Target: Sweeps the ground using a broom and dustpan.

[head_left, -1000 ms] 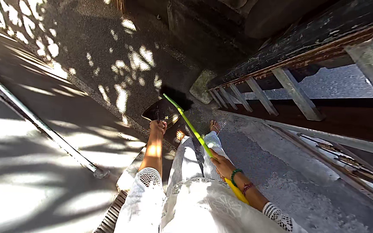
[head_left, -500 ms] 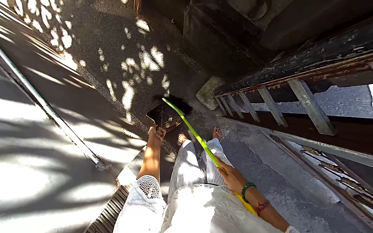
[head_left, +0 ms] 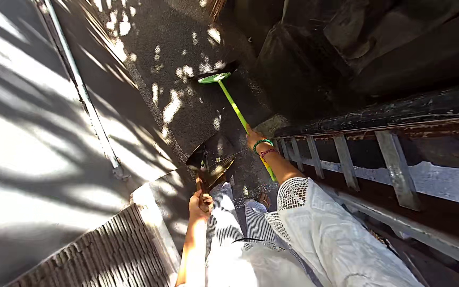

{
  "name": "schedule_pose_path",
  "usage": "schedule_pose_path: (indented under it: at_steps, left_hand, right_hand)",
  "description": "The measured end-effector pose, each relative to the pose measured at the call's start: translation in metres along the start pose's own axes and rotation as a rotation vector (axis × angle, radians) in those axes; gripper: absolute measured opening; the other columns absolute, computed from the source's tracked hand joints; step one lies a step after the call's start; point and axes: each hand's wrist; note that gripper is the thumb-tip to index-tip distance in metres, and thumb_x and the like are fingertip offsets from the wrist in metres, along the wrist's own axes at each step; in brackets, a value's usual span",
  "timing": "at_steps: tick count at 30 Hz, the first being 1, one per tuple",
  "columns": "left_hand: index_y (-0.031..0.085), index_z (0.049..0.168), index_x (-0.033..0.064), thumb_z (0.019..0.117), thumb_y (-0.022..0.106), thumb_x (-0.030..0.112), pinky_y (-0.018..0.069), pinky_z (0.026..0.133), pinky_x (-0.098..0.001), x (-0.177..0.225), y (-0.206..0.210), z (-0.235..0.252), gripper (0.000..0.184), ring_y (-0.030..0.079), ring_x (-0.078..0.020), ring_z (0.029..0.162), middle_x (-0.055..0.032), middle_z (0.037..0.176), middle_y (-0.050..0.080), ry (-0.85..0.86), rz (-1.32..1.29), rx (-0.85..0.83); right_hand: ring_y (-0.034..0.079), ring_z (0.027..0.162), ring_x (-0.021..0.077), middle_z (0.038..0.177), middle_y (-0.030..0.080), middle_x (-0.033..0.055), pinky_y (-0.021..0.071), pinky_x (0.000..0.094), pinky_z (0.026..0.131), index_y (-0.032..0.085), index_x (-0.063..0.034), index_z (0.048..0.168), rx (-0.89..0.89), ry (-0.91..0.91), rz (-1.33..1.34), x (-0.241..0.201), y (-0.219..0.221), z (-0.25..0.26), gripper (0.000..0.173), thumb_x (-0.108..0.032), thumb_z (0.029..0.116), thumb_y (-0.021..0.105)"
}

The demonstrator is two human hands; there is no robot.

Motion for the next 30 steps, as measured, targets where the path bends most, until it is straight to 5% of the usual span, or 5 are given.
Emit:
schedule_pose_path:
  at_steps: [6,14,22,25,30]
  left_hand:
    - [0.049,0.098,0.0081,0.1096,0.032,0.024,0.0389,0.035,-0.0172,-0.082,-0.073,-0.025,0.026,0.044,-0.0047,0.037,0.0016,0.055,0.045,0.068,-0.083,-0.008]
    - [0.053,0.099,0.0072,0.1081,0.033,0.025,0.0466,0.038,-0.0193,-0.165,-0.162,-0.062,0.028,0.054,-0.0082,0.043,-0.0022,0.061,0.054,-0.004,-0.262,-0.095]
    - [0.052,0.088,0.006,0.1058,0.031,0.017,0.0489,0.042,-0.0222,-0.178,-0.158,-0.018,0.03,0.058,-0.0118,0.046,-0.0048,0.06,0.058,0.119,-0.343,-0.081]
    - [0.047,0.088,0.0101,0.1063,0.033,0.02,0.0487,0.044,-0.0211,-0.17,-0.138,0.001,0.025,0.055,-0.011,0.049,-0.0031,0.063,0.052,0.108,-0.43,0.021]
    - [0.043,0.086,0.0115,0.1086,0.028,0.023,0.0477,0.044,-0.0213,-0.157,-0.113,0.022,0.029,0.052,-0.0097,0.046,-0.0009,0.059,0.048,0.137,-0.378,0.014]
  right_hand:
    - [0.059,0.126,0.0491,0.135,0.06,0.0325,0.0456,0.0633,0.106,0.013,-0.0209,0.167,-0.228,0.073,-0.225,0.138,0.071,-0.093,0.06,-0.024,0.1116,0.037]
    - [0.066,0.107,0.0494,0.121,0.067,0.0318,0.0493,0.0633,0.097,0.021,-0.0219,0.166,-0.295,-0.039,-0.257,0.247,0.005,-0.269,0.06,-0.026,0.1113,0.043]
    - [0.056,0.129,0.0486,0.138,0.058,0.0321,0.0416,0.0614,0.11,0.018,-0.0179,0.166,-0.169,-0.042,-0.287,0.199,0.046,-0.137,0.065,-0.024,0.1094,0.048]
    - [0.058,0.127,0.0483,0.139,0.057,0.0326,0.0437,0.0608,0.109,0.017,-0.0145,0.166,-0.281,0.034,-0.27,0.228,0.081,-0.158,0.066,-0.017,0.108,0.048]
    - [0.067,0.075,0.0376,0.113,0.065,0.0286,0.0565,0.0534,0.072,0.017,-0.0264,0.167,-0.44,0.075,-0.196,0.266,0.036,-0.267,0.065,-0.025,0.1099,0.049]
Point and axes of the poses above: each hand's wrist, its own z-axis towards the middle knuckle, its own y-axis out of the palm, x = y × z
